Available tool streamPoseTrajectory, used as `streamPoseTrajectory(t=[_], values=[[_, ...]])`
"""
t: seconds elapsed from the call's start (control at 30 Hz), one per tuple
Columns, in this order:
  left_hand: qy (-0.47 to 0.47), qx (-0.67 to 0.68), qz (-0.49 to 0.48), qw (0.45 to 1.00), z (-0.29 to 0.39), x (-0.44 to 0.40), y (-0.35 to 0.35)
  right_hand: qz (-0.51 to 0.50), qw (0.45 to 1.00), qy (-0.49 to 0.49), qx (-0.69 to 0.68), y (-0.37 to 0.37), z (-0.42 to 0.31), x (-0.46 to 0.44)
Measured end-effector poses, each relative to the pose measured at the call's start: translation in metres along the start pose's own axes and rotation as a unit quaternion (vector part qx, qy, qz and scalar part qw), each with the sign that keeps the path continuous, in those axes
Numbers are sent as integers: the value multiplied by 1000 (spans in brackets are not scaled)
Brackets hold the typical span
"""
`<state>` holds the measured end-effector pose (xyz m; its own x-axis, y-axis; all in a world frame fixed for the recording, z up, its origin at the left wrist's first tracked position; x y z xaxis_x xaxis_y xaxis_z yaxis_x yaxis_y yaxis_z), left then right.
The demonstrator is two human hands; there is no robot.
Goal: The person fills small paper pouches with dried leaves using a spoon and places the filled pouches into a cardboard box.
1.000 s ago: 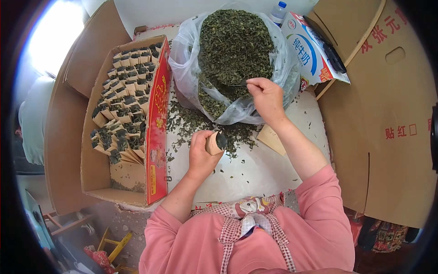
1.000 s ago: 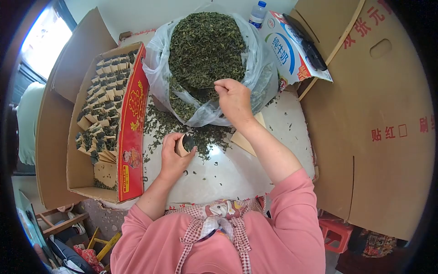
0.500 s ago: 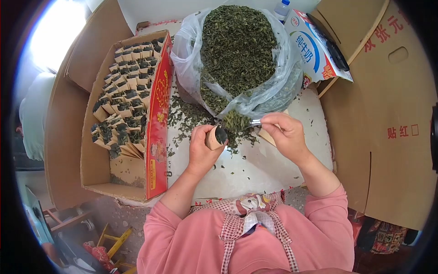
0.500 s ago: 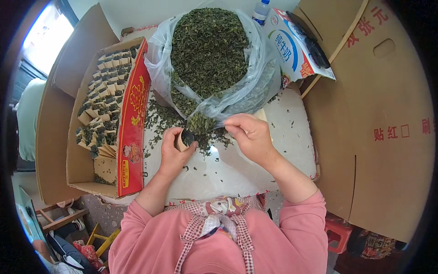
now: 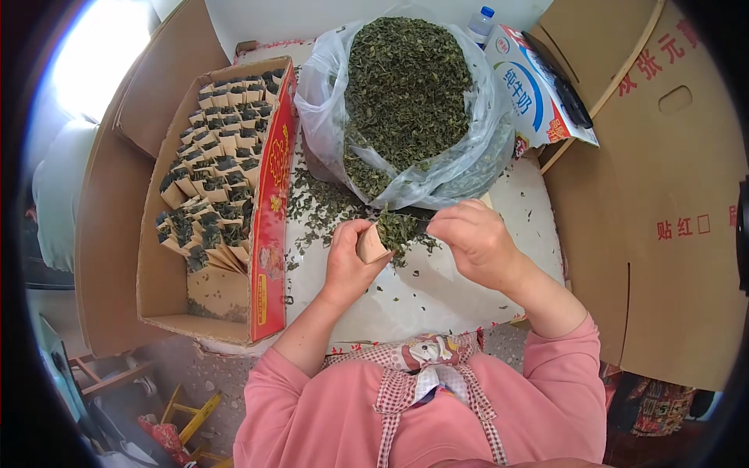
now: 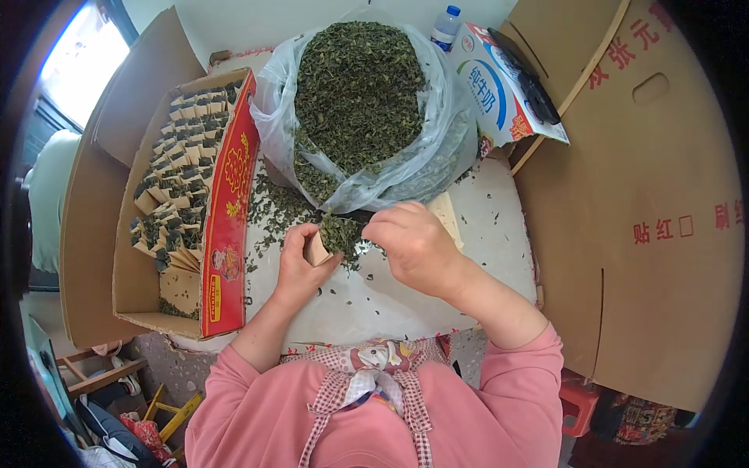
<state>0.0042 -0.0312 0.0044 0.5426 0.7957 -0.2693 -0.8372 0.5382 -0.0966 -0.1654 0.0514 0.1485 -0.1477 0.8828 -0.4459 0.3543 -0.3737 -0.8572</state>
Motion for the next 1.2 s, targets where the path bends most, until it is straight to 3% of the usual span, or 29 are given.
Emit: streamPoseTrajectory(t=[0.07,0.37,0.5,0.7,1.0,1.2], values=[[2,-11,9,1000,0,0,0,15,996,-57,65,0,-8,-4],[18,-4,29,999,6,0,3,-70,980,-159,99,11,-21,-6],[8,14,38,999,-1,2,3,-83,978,-161,101,9,-23,-9],[-5,-6,42,999,3,-1,0,-25,980,-146,134,-17,-29,-17],[61,-21,32,997,1,2,2,-49,977,-181,104,11,-33,-7],[0,13,40,999,1,2,1,-21,980,-146,133,-13,-31,-12]])
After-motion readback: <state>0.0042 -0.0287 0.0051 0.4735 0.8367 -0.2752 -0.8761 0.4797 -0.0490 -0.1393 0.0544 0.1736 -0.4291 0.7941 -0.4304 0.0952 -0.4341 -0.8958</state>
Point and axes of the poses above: each hand's wrist, its own x-axis away from the middle knuckle, its own y-axis out of the palm, z = x × y, the point moved 3 cm from there along -x, towards the middle knuckle, and after that the axes turned 14 degrees about x, right-handed, at the moved point
